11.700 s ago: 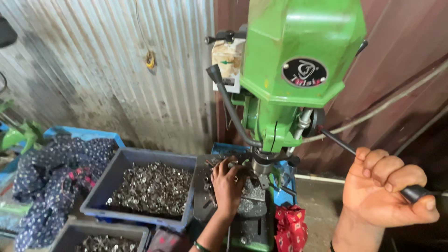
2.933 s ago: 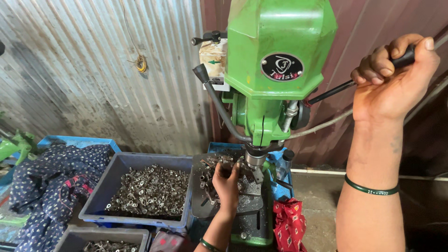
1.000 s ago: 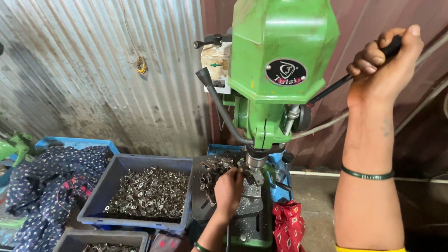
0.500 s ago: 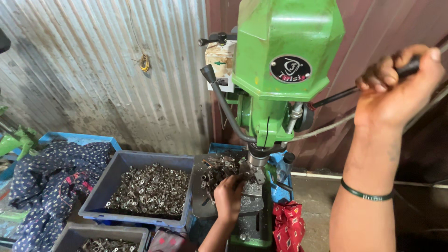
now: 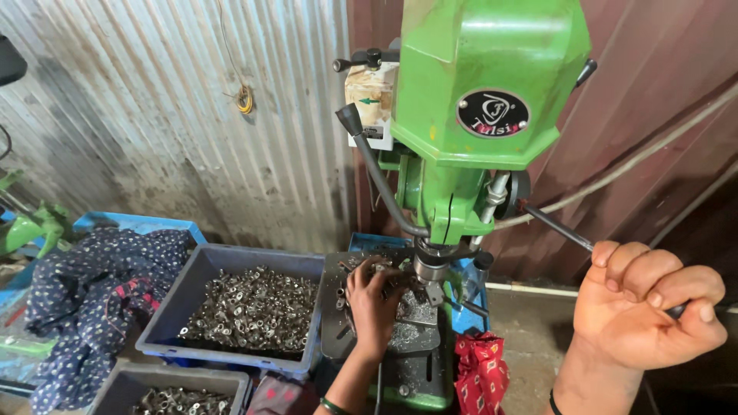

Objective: The person repeatedly picks small metal parts from a bin, places them under a drill press, and operates the lever to drill or deburr each piece. After each operation, the person removes the part and places it into a separate bin. The process is repeated for multiple parts throughout the clip.

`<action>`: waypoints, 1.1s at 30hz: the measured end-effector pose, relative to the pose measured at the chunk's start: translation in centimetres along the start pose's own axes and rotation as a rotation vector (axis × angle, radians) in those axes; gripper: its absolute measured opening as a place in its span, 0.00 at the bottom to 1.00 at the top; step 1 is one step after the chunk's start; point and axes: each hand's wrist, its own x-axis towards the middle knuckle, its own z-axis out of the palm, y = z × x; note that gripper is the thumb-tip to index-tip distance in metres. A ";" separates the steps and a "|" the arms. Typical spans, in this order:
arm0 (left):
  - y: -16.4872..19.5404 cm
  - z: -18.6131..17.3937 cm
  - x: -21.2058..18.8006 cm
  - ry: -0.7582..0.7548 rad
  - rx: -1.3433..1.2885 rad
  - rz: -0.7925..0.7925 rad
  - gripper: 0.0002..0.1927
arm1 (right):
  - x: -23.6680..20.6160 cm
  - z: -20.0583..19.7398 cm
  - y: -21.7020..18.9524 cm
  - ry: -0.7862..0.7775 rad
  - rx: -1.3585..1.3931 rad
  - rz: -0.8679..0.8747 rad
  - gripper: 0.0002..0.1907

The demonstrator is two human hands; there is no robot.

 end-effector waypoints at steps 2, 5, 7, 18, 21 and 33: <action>-0.2 -0.3 -0.1 0.039 -0.035 -0.026 0.21 | 0.1 -0.1 0.0 0.008 -0.031 -0.011 0.21; -0.8 -0.9 0.2 0.022 -0.022 -0.040 0.19 | 0.8 0.5 0.4 0.016 -0.117 -0.065 0.22; -1.0 -0.9 0.3 -0.028 0.011 -0.020 0.17 | 2.6 1.2 1.0 0.022 -0.167 -0.121 0.24; -4.4 -3.7 1.2 0.232 0.230 -0.036 0.08 | 18.3 0.7 4.8 -0.100 -0.107 0.266 0.23; -5.6 -5.4 0.6 0.396 0.301 -0.057 0.22 | 18.0 0.2 5.4 -0.106 -0.054 0.282 0.22; -4.6 -0.3 -0.5 -0.441 0.402 0.156 0.06 | 17.5 0.8 4.6 -0.110 -0.093 0.232 0.24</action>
